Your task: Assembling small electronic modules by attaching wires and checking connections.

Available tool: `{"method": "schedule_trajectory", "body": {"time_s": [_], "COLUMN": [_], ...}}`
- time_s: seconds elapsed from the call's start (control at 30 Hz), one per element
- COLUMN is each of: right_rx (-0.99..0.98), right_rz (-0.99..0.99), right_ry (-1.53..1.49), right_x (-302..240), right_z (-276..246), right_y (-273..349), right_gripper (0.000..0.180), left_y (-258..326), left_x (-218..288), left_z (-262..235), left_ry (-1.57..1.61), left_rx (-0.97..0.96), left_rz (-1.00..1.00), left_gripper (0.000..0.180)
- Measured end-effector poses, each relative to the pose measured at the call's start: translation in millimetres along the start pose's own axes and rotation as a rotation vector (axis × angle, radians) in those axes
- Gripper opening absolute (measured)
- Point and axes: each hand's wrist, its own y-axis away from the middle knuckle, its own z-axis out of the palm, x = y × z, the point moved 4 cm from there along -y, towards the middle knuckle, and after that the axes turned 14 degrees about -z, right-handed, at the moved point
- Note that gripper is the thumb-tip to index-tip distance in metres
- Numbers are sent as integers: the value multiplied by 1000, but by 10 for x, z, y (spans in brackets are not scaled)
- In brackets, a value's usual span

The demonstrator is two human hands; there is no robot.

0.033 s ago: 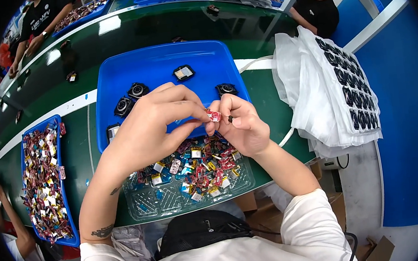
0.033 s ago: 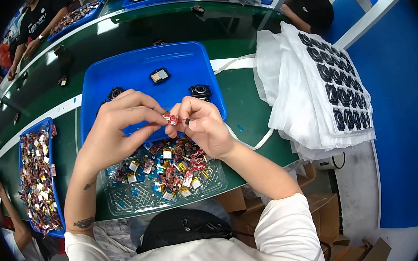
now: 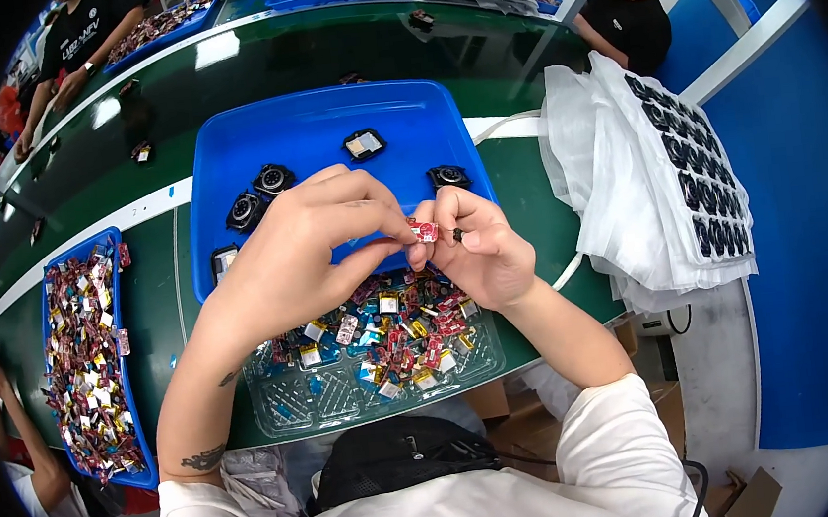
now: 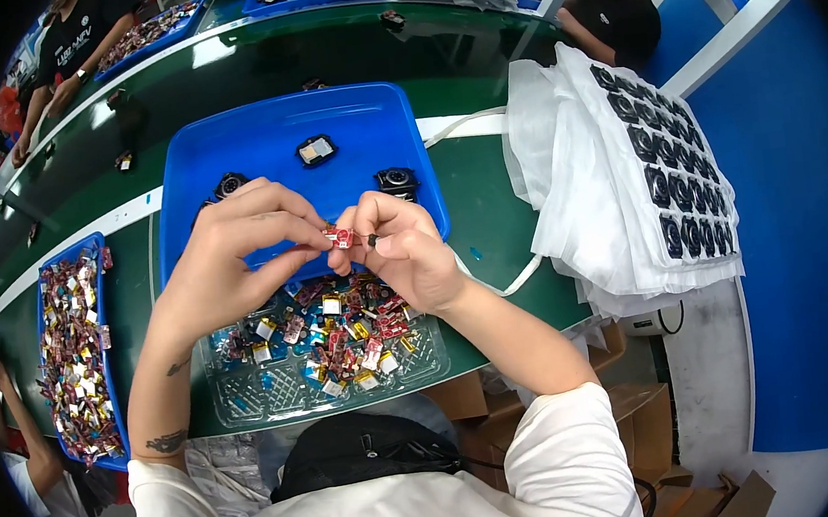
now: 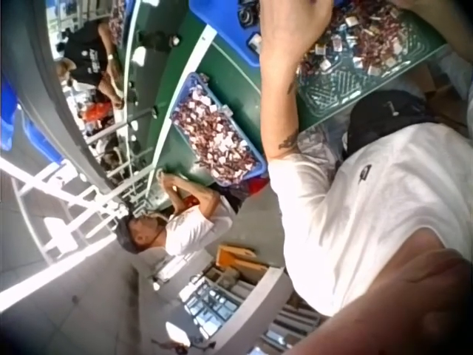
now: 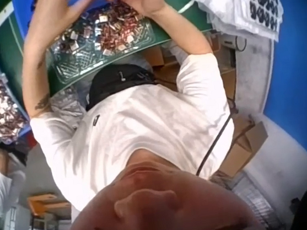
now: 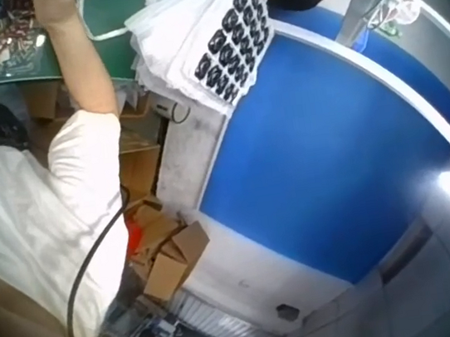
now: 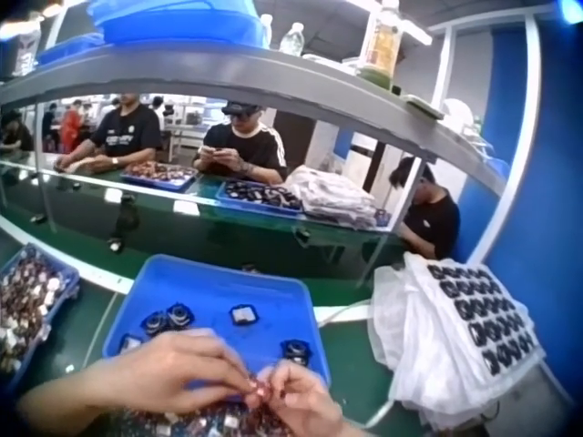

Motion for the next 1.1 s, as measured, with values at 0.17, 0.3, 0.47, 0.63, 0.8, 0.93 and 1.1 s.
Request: {"method": "schedule_trajectory", "body": {"time_s": [0.17,0.3,0.47,0.63,0.8,0.93,1.1], "right_rx": [-25,-77,-89,-29,9,69,93], "right_rz": [-34,-106,-222,-187,-173,-242,-221], "right_ry": [155,365,444,424,336,447,444], "right_x": [-31,-68,-18,-40,-27,-23,-60], "right_z": [74,79,111,86,16,-12,12], "right_y": [1,-12,-24,-23,-18,-14,-11], "right_gripper": [29,27,13,13,12,12,12], "left_y": [10,-1,27,17,4,48,5], "left_x": [-20,-80,-159,-137,-95,-197,-138], "left_z": [-1,-9,57,45,32,99,50], "left_ry": [136,302,521,302,176,267,218], "left_rx": [-83,-229,-294,-204,-145,-181,-61], "left_rz": [-43,-341,-446,-420,-350,-539,-491], "left_gripper": [9,5,10,10,10,10,14]}}
